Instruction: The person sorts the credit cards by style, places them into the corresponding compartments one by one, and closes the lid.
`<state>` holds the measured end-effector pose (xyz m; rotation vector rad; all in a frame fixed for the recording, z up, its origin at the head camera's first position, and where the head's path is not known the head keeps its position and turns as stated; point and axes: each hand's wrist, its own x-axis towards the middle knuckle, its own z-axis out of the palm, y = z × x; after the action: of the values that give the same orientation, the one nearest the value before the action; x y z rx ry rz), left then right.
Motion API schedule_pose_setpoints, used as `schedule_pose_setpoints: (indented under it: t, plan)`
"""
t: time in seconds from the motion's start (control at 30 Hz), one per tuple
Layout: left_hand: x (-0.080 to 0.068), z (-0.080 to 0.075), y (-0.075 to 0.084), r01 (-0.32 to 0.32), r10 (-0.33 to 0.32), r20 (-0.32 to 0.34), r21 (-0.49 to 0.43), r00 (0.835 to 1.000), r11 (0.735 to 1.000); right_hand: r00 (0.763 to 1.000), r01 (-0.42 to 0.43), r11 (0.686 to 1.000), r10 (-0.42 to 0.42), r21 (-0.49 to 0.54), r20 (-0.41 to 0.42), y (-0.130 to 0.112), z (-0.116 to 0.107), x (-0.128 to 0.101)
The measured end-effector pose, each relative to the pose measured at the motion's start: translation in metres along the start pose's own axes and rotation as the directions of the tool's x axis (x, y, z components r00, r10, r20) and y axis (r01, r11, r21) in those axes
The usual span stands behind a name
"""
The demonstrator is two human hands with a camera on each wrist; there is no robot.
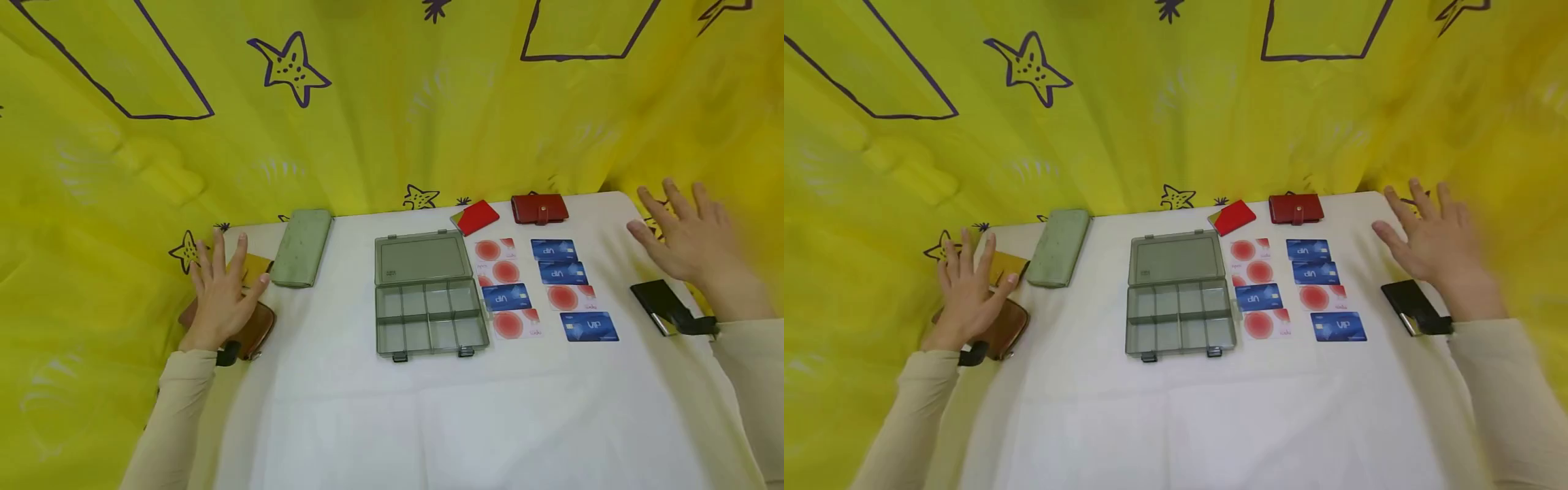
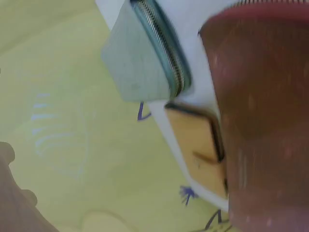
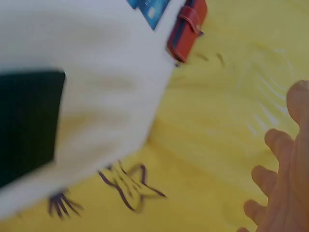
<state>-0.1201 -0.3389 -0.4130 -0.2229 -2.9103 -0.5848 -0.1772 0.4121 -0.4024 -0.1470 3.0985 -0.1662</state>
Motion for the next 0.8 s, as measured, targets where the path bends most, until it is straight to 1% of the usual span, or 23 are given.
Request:
schedule_pose_setpoints:
  t: [0.07, 0.17, 0.27, 0.33, 0.4, 0.47, 0.53, 0.6, 0.7, 0.8]
  plan:
    - [-0.001, 0.011, 0.003, -0.017, 0.017, 0.01, -0.011, 1.0, 1.0, 0.998, 0.057, 0.997, -0.058, 0.054, 0.023, -0.001, 0.014, 0.007]
    - [-0.002, 0.032, 0.015, -0.045, 0.047, 0.027, -0.058, 0.999, 0.997, 0.987, 0.127, 0.975, -0.143, 0.182, 0.075, -0.007, 0.035, 0.021]
    - [-0.005, 0.054, 0.034, -0.088, 0.097, 0.066, -0.126, 0.993, 0.988, 0.975, 0.12, 0.94, -0.172, 0.319, 0.142, -0.017, 0.053, 0.034]
    - [-0.008, 0.07, 0.049, -0.109, 0.131, 0.103, -0.194, 0.986, 0.975, 0.971, 0.103, 0.927, -0.173, 0.361, 0.165, -0.024, 0.062, 0.043]
    - [-0.013, 0.084, 0.063, -0.127, 0.167, 0.142, -0.258, 0.976, 0.958, 0.97, 0.083, 0.918, -0.164, 0.389, 0.181, -0.03, 0.069, 0.05]
    - [-0.017, 0.096, 0.078, -0.127, 0.194, 0.18, -0.331, 0.964, 0.935, 0.969, 0.073, 0.91, -0.162, 0.407, 0.189, -0.034, 0.072, 0.056]
    - [-0.022, 0.107, 0.091, -0.112, 0.214, 0.225, -0.394, 0.95, 0.912, 0.966, 0.048, 0.904, -0.15, 0.424, 0.211, -0.036, 0.073, 0.062]
    - [-0.025, 0.117, 0.102, -0.083, 0.223, 0.27, -0.447, 0.937, 0.891, 0.961, 0.04, 0.904, -0.151, 0.426, 0.23, -0.038, 0.073, 0.066]
    - [-0.03, 0.13, 0.113, -0.045, 0.231, 0.326, -0.489, 0.917, 0.871, 0.955, 0.029, 0.906, -0.15, 0.422, 0.257, -0.039, 0.071, 0.071]
    - [-0.031, 0.138, 0.119, -0.038, 0.247, 0.345, -0.513, 0.905, 0.858, 0.951, 0.023, 0.909, -0.148, 0.416, 0.272, -0.039, 0.069, 0.074]
